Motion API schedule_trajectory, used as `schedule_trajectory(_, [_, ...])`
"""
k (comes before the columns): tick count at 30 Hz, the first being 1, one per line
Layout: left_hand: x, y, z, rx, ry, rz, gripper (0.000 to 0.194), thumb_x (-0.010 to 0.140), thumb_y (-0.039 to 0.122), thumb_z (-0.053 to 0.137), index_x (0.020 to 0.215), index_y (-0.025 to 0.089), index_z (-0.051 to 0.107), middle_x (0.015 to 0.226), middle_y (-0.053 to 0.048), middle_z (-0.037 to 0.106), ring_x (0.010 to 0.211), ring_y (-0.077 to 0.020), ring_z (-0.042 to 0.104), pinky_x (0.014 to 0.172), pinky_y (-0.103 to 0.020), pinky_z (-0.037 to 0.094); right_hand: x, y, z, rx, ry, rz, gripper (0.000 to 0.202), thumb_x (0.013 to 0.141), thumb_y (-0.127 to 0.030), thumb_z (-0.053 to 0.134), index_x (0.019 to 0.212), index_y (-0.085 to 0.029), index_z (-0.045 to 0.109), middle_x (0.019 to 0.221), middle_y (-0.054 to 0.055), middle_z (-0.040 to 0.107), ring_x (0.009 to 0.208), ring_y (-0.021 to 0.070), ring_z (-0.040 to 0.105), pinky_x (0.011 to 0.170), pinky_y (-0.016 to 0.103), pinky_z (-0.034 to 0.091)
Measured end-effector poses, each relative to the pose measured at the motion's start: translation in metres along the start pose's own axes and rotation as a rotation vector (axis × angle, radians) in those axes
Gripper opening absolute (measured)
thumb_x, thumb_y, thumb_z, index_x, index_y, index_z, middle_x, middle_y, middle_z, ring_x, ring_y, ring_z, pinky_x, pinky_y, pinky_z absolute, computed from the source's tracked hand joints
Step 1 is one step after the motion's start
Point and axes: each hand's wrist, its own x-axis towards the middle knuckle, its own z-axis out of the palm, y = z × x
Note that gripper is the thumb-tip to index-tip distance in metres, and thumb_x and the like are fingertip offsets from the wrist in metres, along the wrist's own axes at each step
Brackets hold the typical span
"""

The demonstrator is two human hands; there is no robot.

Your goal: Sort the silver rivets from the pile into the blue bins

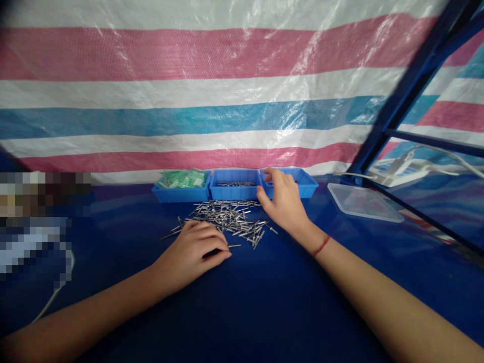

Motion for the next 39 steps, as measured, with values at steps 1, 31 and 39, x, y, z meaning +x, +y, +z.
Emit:
schedule_trajectory(1, [0.000,-0.001,0.000,-0.005,0.004,-0.033,0.013,0.085,0.029,0.060,0.076,0.021,0.064,0.085,0.004,0.069,0.086,-0.0166,0.060,0.080,-0.035,0.031,-0.002,-0.005,0.001,0.019,-0.022,-0.024,0.035,0.082,-0.028,0.052,0.114,-0.016,0.048,0.098,0.011,0.062,0.087,0.0257,0.055,0.080,0.042,0.044])
schedule_trajectory(31, [0.001,-0.009,-0.001,-0.298,0.300,-0.165,0.013,0.091,0.022,0.046,0.096,0.019,0.057,0.093,-0.003,0.063,0.089,-0.0160,0.058,0.082,-0.031,0.044,-0.023,-0.065,-0.001,0.634,-0.268,-0.153,0.005,0.082,-0.018,0.057,0.084,-0.018,0.062,0.077,0.004,0.064,0.071,0.0145,0.058,0.066,0.029,0.048])
schedule_trajectory(39, [0.002,-0.010,0.001,-0.292,0.329,-0.152,0.004,0.088,0.020,0.052,0.089,0.019,0.056,0.091,-0.002,0.060,0.089,-0.0162,0.056,0.083,-0.031,0.044,-0.023,-0.066,-0.003,0.635,-0.257,-0.223,0.006,0.084,-0.018,0.055,0.085,-0.020,0.061,0.079,0.004,0.064,0.076,0.0156,0.059,0.070,0.031,0.049])
